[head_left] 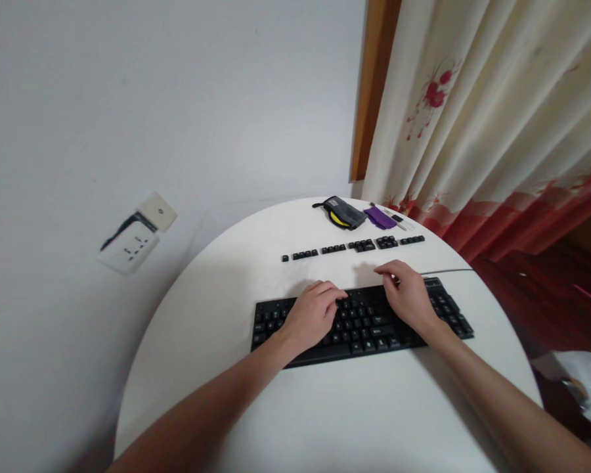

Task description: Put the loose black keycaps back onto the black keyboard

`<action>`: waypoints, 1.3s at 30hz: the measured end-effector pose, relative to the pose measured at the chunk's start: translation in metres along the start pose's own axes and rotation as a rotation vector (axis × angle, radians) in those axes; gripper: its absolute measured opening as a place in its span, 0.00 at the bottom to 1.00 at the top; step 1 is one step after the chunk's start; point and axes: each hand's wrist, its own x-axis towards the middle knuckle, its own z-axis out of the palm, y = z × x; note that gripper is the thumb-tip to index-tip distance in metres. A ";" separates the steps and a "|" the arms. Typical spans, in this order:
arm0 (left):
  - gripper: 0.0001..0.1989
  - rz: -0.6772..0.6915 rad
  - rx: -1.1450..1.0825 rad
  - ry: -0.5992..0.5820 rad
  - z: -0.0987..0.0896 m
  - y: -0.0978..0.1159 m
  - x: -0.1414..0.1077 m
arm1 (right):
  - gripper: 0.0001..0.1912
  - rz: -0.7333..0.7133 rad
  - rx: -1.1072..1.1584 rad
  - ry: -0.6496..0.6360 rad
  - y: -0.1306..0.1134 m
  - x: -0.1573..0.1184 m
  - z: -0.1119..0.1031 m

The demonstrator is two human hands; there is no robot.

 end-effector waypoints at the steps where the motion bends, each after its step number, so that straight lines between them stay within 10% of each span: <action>1: 0.18 0.003 0.002 -0.001 0.000 0.000 0.000 | 0.13 -0.009 -0.013 0.002 0.000 0.000 0.001; 23: 0.17 0.033 -0.043 0.059 0.003 -0.002 -0.001 | 0.26 0.046 -0.596 -0.212 0.002 0.048 0.043; 39: 0.12 -0.124 0.089 0.230 0.008 -0.008 0.001 | 0.25 -0.111 -0.423 -0.415 -0.053 -0.005 0.039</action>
